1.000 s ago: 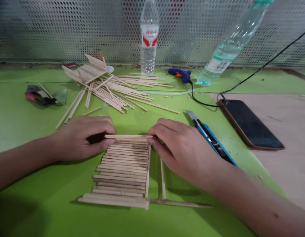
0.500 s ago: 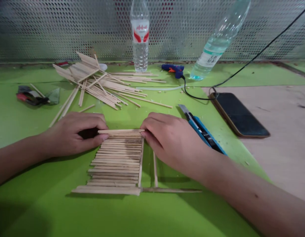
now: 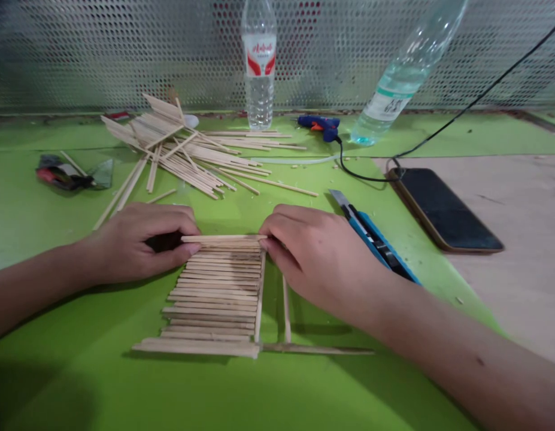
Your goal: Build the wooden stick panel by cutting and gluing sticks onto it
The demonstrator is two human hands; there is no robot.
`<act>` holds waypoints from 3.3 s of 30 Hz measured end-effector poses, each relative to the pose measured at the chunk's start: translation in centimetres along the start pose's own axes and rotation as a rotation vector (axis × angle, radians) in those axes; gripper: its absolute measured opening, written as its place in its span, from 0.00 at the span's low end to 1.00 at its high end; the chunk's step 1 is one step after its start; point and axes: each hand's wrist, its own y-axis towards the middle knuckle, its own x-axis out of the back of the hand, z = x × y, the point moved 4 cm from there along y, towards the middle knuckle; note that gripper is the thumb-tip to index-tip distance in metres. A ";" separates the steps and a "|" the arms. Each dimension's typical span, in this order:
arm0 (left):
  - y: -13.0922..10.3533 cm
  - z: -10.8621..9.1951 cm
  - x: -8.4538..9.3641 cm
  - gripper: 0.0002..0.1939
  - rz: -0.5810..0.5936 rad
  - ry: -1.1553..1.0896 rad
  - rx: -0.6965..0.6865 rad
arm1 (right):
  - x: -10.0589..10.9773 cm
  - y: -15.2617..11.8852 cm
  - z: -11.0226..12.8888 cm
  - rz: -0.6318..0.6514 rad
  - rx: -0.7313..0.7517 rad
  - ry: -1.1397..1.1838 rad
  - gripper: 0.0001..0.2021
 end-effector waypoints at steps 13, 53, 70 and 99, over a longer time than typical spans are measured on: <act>-0.2 0.1 0.0 0.09 -0.005 0.007 0.007 | 0.1 -0.1 0.0 0.014 -0.021 0.009 0.09; -0.2 -0.1 0.0 0.09 0.003 0.027 -0.026 | -0.1 -0.3 -0.2 0.026 -0.012 -0.007 0.10; -0.1 -0.7 0.6 0.06 -0.142 -0.015 -0.146 | -0.2 -0.1 -0.4 0.013 0.000 -0.010 0.09; -0.1 -0.3 0.4 0.07 -0.157 -0.036 -0.119 | 0.0 -0.2 -0.1 -0.047 0.041 0.008 0.08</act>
